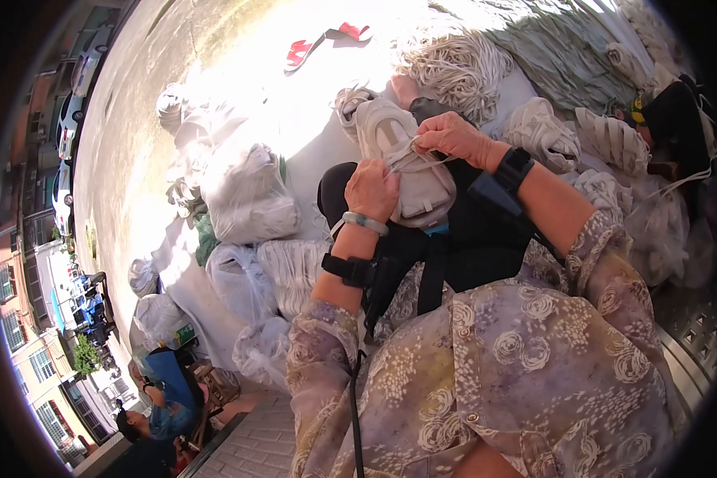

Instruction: Lacing white athletic shoes while sitting outdoors.

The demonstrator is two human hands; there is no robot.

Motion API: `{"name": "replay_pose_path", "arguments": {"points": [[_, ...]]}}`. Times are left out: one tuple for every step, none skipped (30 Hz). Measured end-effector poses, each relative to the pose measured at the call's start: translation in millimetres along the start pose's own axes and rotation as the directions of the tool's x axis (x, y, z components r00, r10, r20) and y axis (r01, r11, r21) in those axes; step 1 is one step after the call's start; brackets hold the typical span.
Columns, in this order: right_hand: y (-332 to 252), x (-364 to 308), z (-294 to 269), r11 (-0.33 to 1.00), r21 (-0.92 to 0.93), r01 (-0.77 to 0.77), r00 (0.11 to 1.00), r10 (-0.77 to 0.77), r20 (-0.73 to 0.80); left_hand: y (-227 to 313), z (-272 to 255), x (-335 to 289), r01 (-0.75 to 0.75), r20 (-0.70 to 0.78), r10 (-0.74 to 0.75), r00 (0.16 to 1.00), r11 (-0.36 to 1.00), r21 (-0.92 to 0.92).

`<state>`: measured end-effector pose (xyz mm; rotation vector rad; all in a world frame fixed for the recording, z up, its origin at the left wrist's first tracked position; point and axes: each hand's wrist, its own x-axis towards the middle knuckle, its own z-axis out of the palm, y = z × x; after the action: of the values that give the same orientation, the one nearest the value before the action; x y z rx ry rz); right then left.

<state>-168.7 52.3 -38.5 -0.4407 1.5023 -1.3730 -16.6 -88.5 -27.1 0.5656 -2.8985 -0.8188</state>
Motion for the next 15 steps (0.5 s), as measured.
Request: {"name": "replay_pose_path", "arguments": {"points": [[2.1,1.2,0.3,0.997,-0.046,0.062,0.998,-0.063,-0.011,0.6,-0.1,1.4,-0.004,0.003,0.004,1.000,1.000,0.018],[4.0,2.5,0.7,0.988,-0.094,0.123,0.992,-0.126,-0.019,1.6,-0.3,1.4,-0.005,0.004,0.005,1.000,1.000,0.020],[5.1,4.1,0.2,0.988,-0.092,0.125,0.992,-0.127,-0.020,2.8,-0.3,1.3,-0.005,0.006,0.005,1.000,1.000,0.023],[5.4,5.6,-1.8,0.974,-0.150,0.169,0.986,-0.168,0.021,4.5,-0.8,1.6,-0.006,0.008,0.005,1.000,1.000,0.024],[5.6,7.0,-3.6,0.955,-0.206,0.214,0.977,-0.205,0.063,5.7,-1.8,2.2,-0.007,0.008,0.007,1.000,1.000,0.024],[5.8,8.5,-5.2,0.955,-0.206,0.214,0.977,-0.206,0.062,6.9,-2.8,3.1,-0.008,0.019,0.007,1.000,0.999,0.036],[2.5,9.0,-4.4,0.943,-0.260,0.207,0.978,-0.195,0.072,7.1,-3.6,3.0,-0.006,0.030,0.005,1.000,0.999,0.049],[-0.6,8.9,-3.8,0.929,-0.313,0.199,0.980,-0.183,0.081,7.3,-4.2,2.8,-0.005,0.030,0.003,1.000,0.999,0.050],[-4.0,7.9,-4.6,0.929,-0.312,0.200,0.980,-0.183,0.082,7.7,-4.6,2.5,-0.004,0.026,0.002,1.000,0.999,0.051],[-9.6,5.5,-5.7,0.952,-0.281,0.120,0.992,-0.103,0.078,7.7,-4.8,2.0,-0.003,0.022,0.002,1.000,0.999,0.050],[-12.7,4.0,-5.5,0.968,-0.250,0.040,0.997,-0.021,0.076,7.5,-5.0,1.6,-0.002,0.022,0.001,1.000,0.999,0.052],[-12.6,3.7,-5.1,0.968,-0.248,0.040,0.997,-0.022,0.078,7.2,-5.3,1.4,0.004,0.021,-0.005,1.000,0.999,0.045],[-11.9,2.9,-6.9,0.971,-0.235,0.039,0.997,-0.022,0.076,7.6,-5.1,2.0,0.007,0.022,-0.008,1.000,0.999,0.037],[-11.1,2.4,-8.1,0.975,-0.220,0.038,0.997,-0.022,0.075,8.0,-4.8,2.2,0.005,0.023,-0.006,1.000,0.999,0.038],[-9.4,2.8,-6.8,0.975,-0.219,0.038,0.997,-0.023,0.073,8.5,-4.6,2.4,0.014,0.025,-0.015,1.000,0.999,0.030]]}}
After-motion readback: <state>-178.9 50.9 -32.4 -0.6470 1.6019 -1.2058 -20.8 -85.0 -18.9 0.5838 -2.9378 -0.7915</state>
